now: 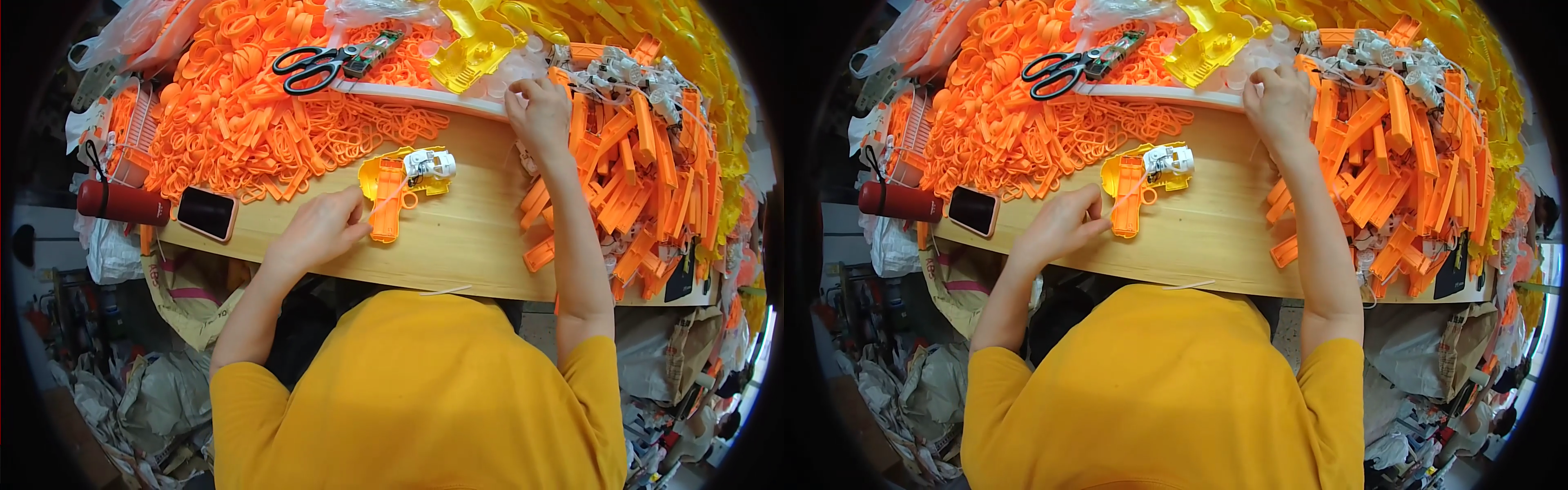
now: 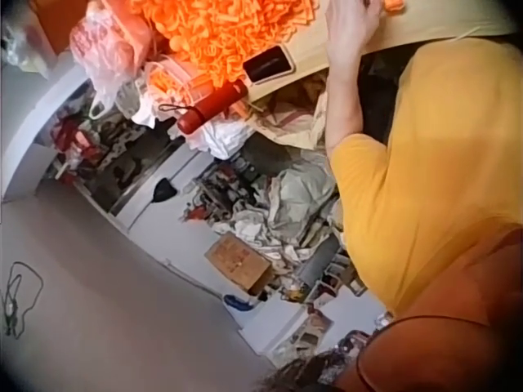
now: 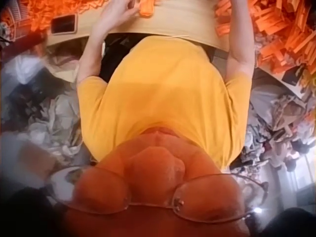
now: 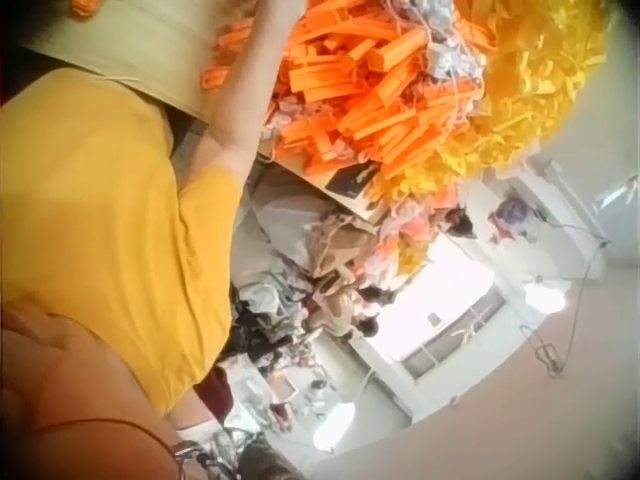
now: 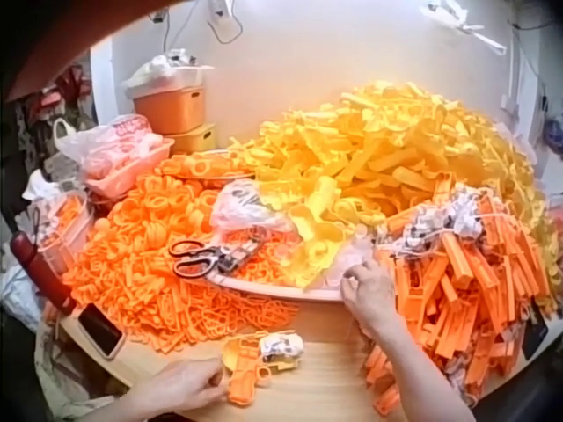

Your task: Assembling plastic toy parts at a factory workstation.

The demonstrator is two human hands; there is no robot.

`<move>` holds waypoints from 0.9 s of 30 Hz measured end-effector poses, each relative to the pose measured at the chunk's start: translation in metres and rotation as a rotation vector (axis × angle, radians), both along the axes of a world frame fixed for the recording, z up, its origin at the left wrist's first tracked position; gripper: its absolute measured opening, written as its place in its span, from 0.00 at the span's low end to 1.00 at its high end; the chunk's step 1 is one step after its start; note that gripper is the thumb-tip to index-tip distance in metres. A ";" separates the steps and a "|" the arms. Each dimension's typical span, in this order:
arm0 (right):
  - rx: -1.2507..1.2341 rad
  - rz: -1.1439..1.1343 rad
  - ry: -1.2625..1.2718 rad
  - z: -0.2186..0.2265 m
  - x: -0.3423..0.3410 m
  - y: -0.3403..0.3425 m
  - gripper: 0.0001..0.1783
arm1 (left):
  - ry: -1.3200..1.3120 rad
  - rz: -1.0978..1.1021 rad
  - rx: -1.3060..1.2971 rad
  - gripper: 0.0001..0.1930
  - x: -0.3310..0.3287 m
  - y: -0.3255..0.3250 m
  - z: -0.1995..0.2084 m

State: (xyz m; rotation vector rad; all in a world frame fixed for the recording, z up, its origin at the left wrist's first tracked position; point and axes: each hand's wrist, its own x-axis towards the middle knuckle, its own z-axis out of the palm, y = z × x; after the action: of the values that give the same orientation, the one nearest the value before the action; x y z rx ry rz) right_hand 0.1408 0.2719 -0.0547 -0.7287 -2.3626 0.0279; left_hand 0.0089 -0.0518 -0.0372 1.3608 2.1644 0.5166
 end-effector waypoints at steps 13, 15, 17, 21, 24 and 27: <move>-0.120 0.028 -0.061 0.000 0.004 0.010 0.08 | -1.076 0.152 0.345 0.11 0.022 0.024 -0.009; -0.270 0.113 -0.001 0.002 0.010 0.013 0.09 | -1.182 0.212 0.476 0.11 0.028 0.033 -0.012; -0.312 0.142 0.010 0.003 0.015 0.016 0.10 | -1.179 0.252 0.521 0.11 0.034 0.044 -0.013; -0.346 0.141 0.084 0.012 0.007 0.000 0.11 | -0.858 0.305 0.595 0.10 0.035 0.049 -0.026; -0.198 0.201 0.026 0.017 0.004 0.004 0.11 | -0.379 0.166 0.668 0.09 0.033 0.057 -0.024; -0.256 0.185 -0.083 0.014 -0.006 0.008 0.10 | 0.010 0.071 0.836 0.07 0.033 0.067 -0.022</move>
State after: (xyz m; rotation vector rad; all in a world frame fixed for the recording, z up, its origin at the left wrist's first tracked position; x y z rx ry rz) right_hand 0.1352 0.2798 -0.0403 -0.6371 -2.5276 0.3925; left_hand 0.0421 0.0147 -0.0596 1.6683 2.0777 1.5643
